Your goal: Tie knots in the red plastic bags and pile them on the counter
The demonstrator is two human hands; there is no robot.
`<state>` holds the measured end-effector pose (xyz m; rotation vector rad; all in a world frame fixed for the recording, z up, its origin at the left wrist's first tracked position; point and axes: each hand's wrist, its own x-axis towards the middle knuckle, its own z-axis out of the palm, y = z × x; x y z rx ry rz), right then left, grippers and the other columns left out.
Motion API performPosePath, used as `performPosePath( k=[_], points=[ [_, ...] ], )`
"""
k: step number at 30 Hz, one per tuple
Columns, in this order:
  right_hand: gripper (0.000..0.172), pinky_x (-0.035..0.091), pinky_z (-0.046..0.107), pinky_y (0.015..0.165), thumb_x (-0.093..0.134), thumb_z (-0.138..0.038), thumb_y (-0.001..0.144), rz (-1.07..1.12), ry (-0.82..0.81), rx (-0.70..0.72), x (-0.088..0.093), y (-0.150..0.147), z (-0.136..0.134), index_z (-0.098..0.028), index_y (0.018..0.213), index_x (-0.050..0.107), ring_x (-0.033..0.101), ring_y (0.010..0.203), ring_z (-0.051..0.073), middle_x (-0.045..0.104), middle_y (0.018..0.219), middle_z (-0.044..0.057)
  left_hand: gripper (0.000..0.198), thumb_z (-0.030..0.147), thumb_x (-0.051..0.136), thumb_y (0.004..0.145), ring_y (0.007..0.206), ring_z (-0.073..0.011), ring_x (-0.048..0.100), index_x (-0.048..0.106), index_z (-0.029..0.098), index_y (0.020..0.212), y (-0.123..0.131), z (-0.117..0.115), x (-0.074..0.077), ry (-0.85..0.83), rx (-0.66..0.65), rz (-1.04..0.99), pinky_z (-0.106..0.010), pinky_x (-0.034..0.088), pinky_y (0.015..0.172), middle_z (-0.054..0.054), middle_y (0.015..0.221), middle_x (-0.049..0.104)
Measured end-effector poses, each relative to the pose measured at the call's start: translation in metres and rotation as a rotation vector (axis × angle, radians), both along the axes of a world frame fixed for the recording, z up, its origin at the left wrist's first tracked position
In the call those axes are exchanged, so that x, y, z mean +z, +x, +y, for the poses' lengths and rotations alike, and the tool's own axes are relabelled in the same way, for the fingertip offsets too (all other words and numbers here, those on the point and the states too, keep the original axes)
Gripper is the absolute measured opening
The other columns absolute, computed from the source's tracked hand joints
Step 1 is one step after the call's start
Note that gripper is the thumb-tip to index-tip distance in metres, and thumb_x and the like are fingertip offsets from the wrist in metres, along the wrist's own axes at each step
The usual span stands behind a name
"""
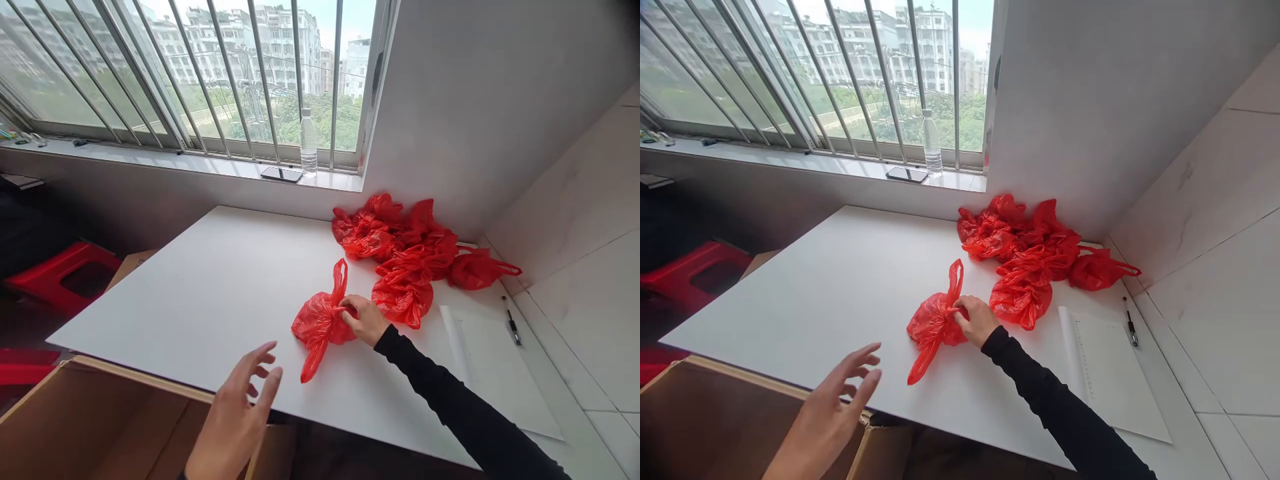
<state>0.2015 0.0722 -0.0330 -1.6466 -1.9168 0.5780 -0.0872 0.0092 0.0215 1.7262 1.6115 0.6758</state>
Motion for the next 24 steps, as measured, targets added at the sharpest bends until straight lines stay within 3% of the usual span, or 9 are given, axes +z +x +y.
performPosePath(
  k=[3, 7, 9, 13, 14, 16, 18, 21, 24],
  points=[
    [0.012, 0.05, 0.029, 0.074, 0.057, -0.019, 0.088, 0.056, -0.025, 0.0, 0.0, 0.004, -0.02, -0.02, 0.098, 0.063, 0.064, 0.082, 0.017, 0.071, 0.091, 0.003, 0.051, 0.039, 0.058, 0.087, 0.101, -0.0309, 0.063, 0.052, 0.022, 0.135, 0.059, 0.02, -0.031, 0.13, -0.259, 0.251, -0.045, 0.052, 0.082, -0.011, 0.114, 0.066],
    [0.009, 0.049, 0.032, 0.073, 0.055, -0.02, 0.089, 0.083, -0.072, -0.029, -0.001, 0.019, -0.04, -0.02, 0.091, 0.064, 0.062, 0.08, 0.019, 0.069, 0.085, 0.002, 0.032, 0.021, 0.036, 0.095, 0.091, -0.0281, 0.065, 0.063, 0.023, 0.112, 0.083, 0.041, -0.051, 0.164, -0.268, 0.377, -0.04, 0.05, 0.074, -0.009, 0.104, 0.068],
    [0.01, 0.05, 0.035, 0.079, 0.058, -0.024, 0.088, 0.084, -0.051, -0.071, 0.003, 0.023, -0.046, -0.021, 0.095, 0.065, 0.06, 0.088, 0.022, 0.067, 0.092, 0.005, 0.029, 0.026, 0.035, 0.098, 0.088, -0.0252, 0.065, 0.063, 0.024, 0.103, 0.084, 0.045, -0.046, 0.164, -0.196, 0.277, -0.037, 0.049, 0.073, -0.007, 0.099, 0.068],
    [0.064, 0.046, 0.045, 0.097, 0.075, -0.031, 0.074, 0.027, 0.094, 0.006, 0.011, 0.016, -0.048, -0.028, 0.134, 0.052, 0.052, 0.11, 0.027, 0.054, 0.129, 0.009, 0.02, 0.034, 0.044, 0.097, 0.089, -0.0222, 0.064, 0.062, 0.025, 0.098, 0.099, 0.035, -0.021, 0.13, -0.202, -0.033, -0.034, 0.049, 0.079, -0.005, 0.096, 0.067],
    [0.063, 0.046, 0.044, 0.097, 0.074, -0.029, 0.074, 0.009, 0.106, 0.059, 0.011, 0.013, -0.046, -0.03, 0.134, 0.053, 0.053, 0.108, 0.026, 0.055, 0.128, 0.008, 0.02, 0.035, 0.045, 0.097, 0.09, -0.0222, 0.064, 0.063, 0.026, 0.1, 0.105, 0.031, -0.015, 0.106, -0.234, -0.067, -0.034, 0.049, 0.08, -0.005, 0.098, 0.067],
    [0.042, 0.049, 0.04, 0.092, 0.067, -0.019, 0.079, 0.019, 0.091, 0.118, 0.009, 0.01, -0.042, -0.029, 0.12, 0.064, 0.056, 0.1, 0.023, 0.061, 0.113, 0.006, 0.022, 0.038, 0.052, 0.094, 0.094, -0.0233, 0.062, 0.064, 0.028, 0.109, 0.112, 0.023, -0.005, 0.081, -0.21, -0.091, -0.035, 0.048, 0.083, -0.005, 0.102, 0.067],
    [0.032, 0.05, 0.035, 0.086, 0.058, -0.009, 0.081, 0.116, 0.086, 0.104, 0.009, 0.012, -0.039, -0.025, 0.107, 0.069, 0.057, 0.093, 0.02, 0.063, 0.1, 0.004, 0.033, 0.045, 0.057, 0.09, 0.101, -0.0253, 0.06, 0.061, 0.028, 0.118, 0.11, 0.019, 0.001, 0.053, -0.007, -0.141, -0.038, 0.048, 0.086, -0.006, 0.11, 0.065],
    [0.028, 0.052, 0.035, 0.082, 0.054, -0.011, 0.085, 0.295, 0.159, 0.083, 0.02, 0.019, -0.041, -0.024, 0.105, 0.069, 0.058, 0.092, 0.02, 0.063, 0.1, 0.005, 0.047, 0.055, 0.056, 0.086, 0.106, -0.0281, 0.059, 0.058, 0.025, 0.121, 0.102, 0.018, 0.0, -0.262, 0.348, -0.47, -0.041, 0.052, 0.082, -0.01, 0.118, 0.063],
    [0.021, 0.054, 0.036, 0.083, 0.054, -0.022, 0.091, 0.38, 0.204, 0.138, 0.043, 0.021, -0.05, -0.025, 0.103, 0.071, 0.059, 0.096, 0.021, 0.063, 0.103, 0.006, 0.051, 0.057, 0.055, 0.086, 0.101, -0.0311, 0.065, 0.062, 0.02, 0.119, 0.104, 0.014, -0.007, -0.832, 0.315, -0.967, -0.043, 0.057, 0.073, -0.012, 0.112, 0.068]
  ],
)
